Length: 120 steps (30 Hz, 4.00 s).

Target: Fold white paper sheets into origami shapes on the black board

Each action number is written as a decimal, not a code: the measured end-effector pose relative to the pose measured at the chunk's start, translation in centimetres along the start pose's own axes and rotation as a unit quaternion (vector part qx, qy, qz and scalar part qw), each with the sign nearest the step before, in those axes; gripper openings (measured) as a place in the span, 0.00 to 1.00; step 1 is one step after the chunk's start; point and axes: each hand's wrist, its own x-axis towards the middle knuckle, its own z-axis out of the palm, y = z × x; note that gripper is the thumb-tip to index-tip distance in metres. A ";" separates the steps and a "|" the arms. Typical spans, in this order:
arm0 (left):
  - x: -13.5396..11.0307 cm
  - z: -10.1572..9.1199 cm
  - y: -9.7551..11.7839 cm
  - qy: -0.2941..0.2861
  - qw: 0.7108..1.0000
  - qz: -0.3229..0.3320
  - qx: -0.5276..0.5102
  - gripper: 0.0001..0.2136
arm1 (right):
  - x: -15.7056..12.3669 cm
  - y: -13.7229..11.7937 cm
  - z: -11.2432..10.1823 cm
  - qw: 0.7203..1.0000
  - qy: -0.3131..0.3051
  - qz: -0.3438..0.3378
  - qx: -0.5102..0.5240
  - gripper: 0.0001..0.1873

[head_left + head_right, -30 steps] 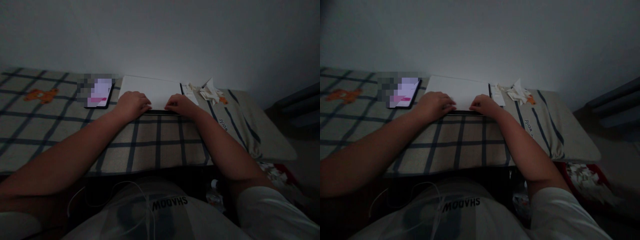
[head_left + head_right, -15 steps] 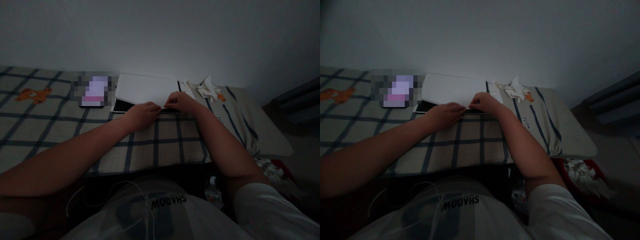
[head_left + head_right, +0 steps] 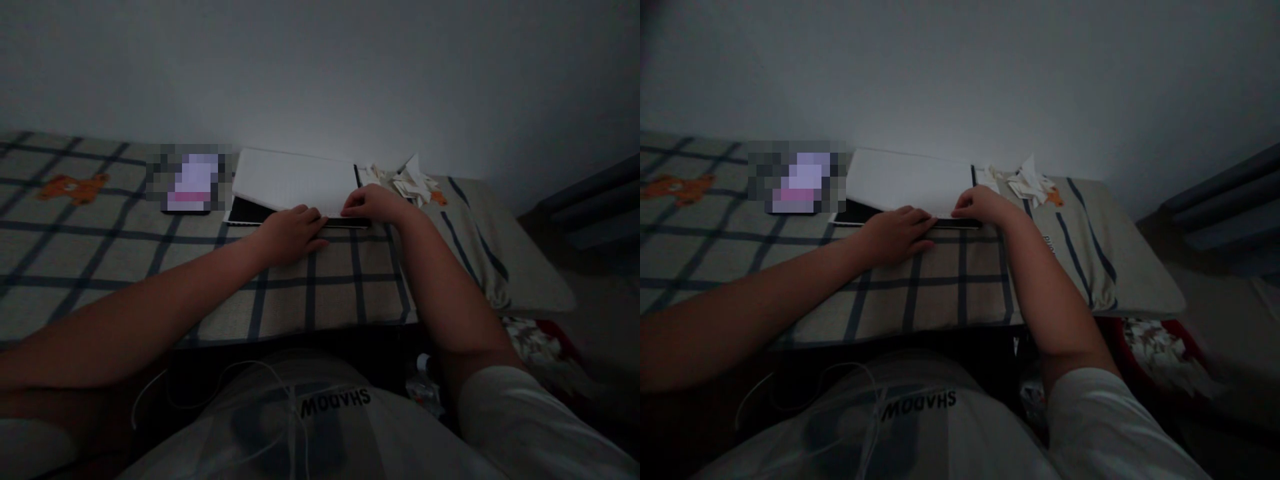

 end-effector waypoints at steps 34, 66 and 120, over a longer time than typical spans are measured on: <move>2.5 0.0 2.8 0.039 0.998 0.050 -0.027 0.27 | -0.2 1.5 -1.3 0.999 -0.044 -0.003 -0.030 0.12; 3.1 0.4 2.2 0.027 0.997 0.076 -0.002 0.32 | -0.2 3.2 -2.1 0.999 -0.026 -0.007 -0.021 0.11; 2.8 -0.1 2.8 0.012 0.997 0.068 -0.037 0.34 | -0.8 0.3 -1.9 0.991 -0.063 0.095 -0.075 0.10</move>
